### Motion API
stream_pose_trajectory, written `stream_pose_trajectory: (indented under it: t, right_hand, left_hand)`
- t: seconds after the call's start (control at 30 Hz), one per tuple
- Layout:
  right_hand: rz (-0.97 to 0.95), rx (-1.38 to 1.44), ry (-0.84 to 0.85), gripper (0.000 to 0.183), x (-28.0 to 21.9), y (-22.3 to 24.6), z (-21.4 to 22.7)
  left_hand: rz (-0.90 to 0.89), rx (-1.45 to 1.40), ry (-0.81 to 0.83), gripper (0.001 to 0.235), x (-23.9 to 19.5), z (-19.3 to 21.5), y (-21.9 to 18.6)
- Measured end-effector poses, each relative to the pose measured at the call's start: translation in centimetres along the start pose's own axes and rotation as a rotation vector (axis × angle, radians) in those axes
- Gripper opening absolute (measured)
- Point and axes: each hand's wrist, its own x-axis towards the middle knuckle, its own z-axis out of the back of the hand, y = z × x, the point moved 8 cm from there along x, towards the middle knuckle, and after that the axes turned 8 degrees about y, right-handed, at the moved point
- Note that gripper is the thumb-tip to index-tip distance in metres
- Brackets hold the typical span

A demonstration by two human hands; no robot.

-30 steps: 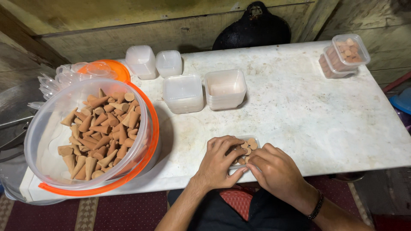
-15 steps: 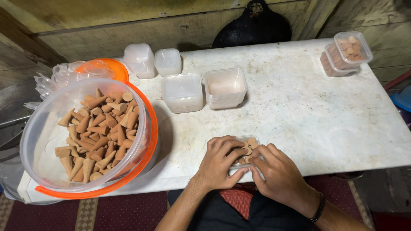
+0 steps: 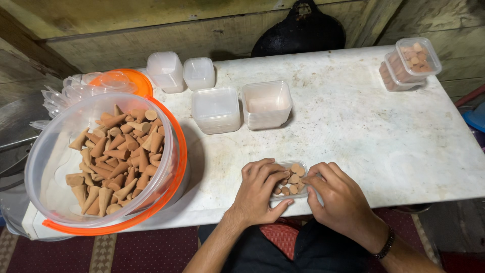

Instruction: The person picks small brown clay cones from a large orange-rimmed container and places them one by one into a small clear plastic container on the table. The process is repeated continuously throughout the clip.

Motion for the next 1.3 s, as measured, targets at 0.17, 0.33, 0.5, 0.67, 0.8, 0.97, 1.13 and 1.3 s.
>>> stream_pose_trajectory:
  t: [0.17,0.33,0.5,0.67,0.8,0.97,1.13,1.3]
  right_hand:
    - [0.004,0.024,0.004,0.02,0.1,-0.1,-0.5]
    - [0.034,0.014,0.032,0.025,0.2,0.1,-1.3]
    - [0.06,0.025,0.043,0.031,0.0,0.1,-1.6]
    - [0.055,0.02,0.035,0.032,0.1,0.2,-1.4]
    - [0.046,0.023,0.049,0.031,0.0,-0.1,-1.6]
    - [0.044,0.013,0.052,0.029,0.0,0.1,-1.5]
    - [0.033,0.016,0.06,0.028,0.0,0.1,-1.4]
    - [0.035,0.017,0.058,0.028,0.0,0.0,-1.1]
  left_hand:
    - [0.032,0.026,0.006,0.047,0.0,0.0,0.2]
    - [0.03,0.039,0.021,0.048,0.0,-0.2,0.1]
    - [0.015,0.042,0.03,0.048,0.1,-0.2,0.0]
    - [-0.004,0.053,0.036,0.048,0.0,-0.3,-0.1]
    - [-0.004,0.047,0.041,0.047,0.1,-0.2,-0.1]
    - [0.004,0.034,0.034,0.048,0.0,-0.3,0.0]
    - [0.008,0.036,0.042,0.048,0.0,-0.3,-0.1]
    - [0.006,0.024,0.028,0.047,0.1,-0.2,-0.1]
